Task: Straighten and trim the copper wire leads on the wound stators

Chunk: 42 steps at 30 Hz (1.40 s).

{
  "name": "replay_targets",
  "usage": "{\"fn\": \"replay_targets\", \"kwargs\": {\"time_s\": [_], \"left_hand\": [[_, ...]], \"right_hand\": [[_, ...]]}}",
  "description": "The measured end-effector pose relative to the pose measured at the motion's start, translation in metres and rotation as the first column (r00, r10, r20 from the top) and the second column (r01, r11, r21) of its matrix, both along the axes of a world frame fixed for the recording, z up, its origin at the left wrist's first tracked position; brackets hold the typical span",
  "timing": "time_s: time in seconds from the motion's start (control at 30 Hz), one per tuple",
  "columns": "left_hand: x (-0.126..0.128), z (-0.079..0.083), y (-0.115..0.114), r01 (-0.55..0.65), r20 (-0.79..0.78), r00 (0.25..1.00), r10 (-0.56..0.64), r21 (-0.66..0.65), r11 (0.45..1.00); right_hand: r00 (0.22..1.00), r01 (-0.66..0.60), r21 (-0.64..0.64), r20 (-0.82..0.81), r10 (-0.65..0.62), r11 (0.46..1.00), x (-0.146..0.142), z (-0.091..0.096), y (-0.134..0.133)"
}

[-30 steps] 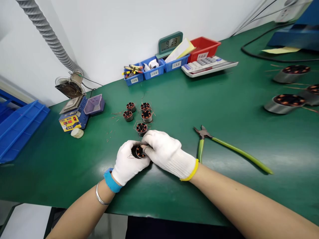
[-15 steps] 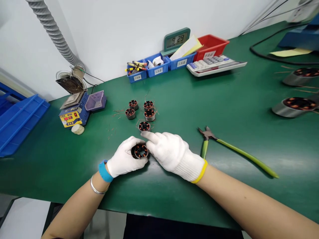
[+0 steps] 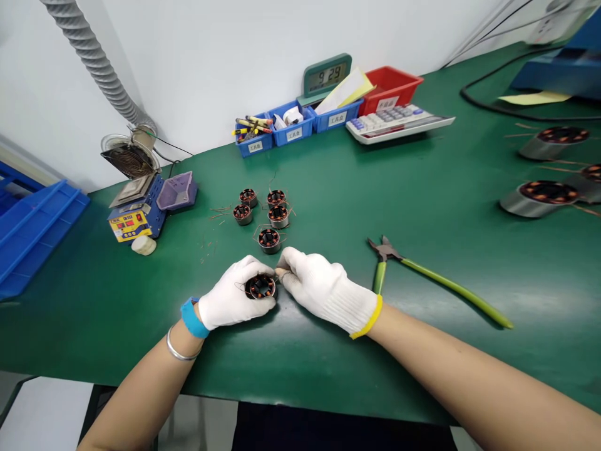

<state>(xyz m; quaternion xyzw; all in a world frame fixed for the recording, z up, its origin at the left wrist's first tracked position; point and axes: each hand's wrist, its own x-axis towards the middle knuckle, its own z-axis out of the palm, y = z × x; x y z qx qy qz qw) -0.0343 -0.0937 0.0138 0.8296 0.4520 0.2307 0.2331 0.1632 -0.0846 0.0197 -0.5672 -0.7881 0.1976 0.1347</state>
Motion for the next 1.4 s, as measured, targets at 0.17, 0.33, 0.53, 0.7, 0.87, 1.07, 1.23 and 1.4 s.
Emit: {"fn": "replay_targets", "kwargs": {"time_s": [0.17, 0.33, 0.53, 0.7, 0.87, 1.07, 1.23, 1.4], "left_hand": [[-0.002, -0.001, 0.000, 0.038, 0.008, 0.999, -0.038, 0.029, 0.999], [-0.003, -0.004, 0.002, 0.076, 0.048, 0.996, -0.080, 0.074, 0.994], [-0.005, -0.005, 0.002, 0.083, 0.109, 0.990, -0.089, 0.056, 0.995], [-0.005, -0.001, -0.002, -0.030, 0.142, 0.989, 0.050, -0.137, 0.990], [-0.006, 0.005, -0.004, -0.068, 0.146, 0.984, 0.103, -0.225, 0.972], [-0.005, 0.008, -0.002, 0.095, 0.081, 0.992, -0.094, -0.013, 0.995], [-0.005, 0.008, 0.000, 0.116, 0.061, 0.992, -0.115, -0.021, 0.993], [-0.004, 0.006, -0.004, 0.090, 0.054, 0.995, -0.089, -0.016, 0.996]], "right_hand": [[0.928, -0.066, -0.421, -0.359, -0.099, 0.905, 0.011, 0.008, 0.000], [0.967, -0.164, -0.499, -0.252, 0.039, 0.851, 0.018, 0.020, -0.005], [0.957, -0.265, -0.555, -0.250, 0.146, 0.789, 0.025, 0.025, -0.003], [0.981, -0.147, -0.401, -0.179, 0.079, 0.904, 0.018, 0.019, 0.007], [0.993, -0.109, -0.335, -0.088, 0.084, 0.936, -0.001, 0.024, 0.007], [0.983, -0.145, -0.434, -0.165, 0.080, 0.889, 0.010, 0.026, 0.004], [0.949, -0.245, -0.541, -0.303, 0.085, 0.805, 0.020, 0.023, 0.006], [0.965, -0.247, -0.482, -0.199, 0.170, 0.840, 0.020, 0.024, 0.004]]}}
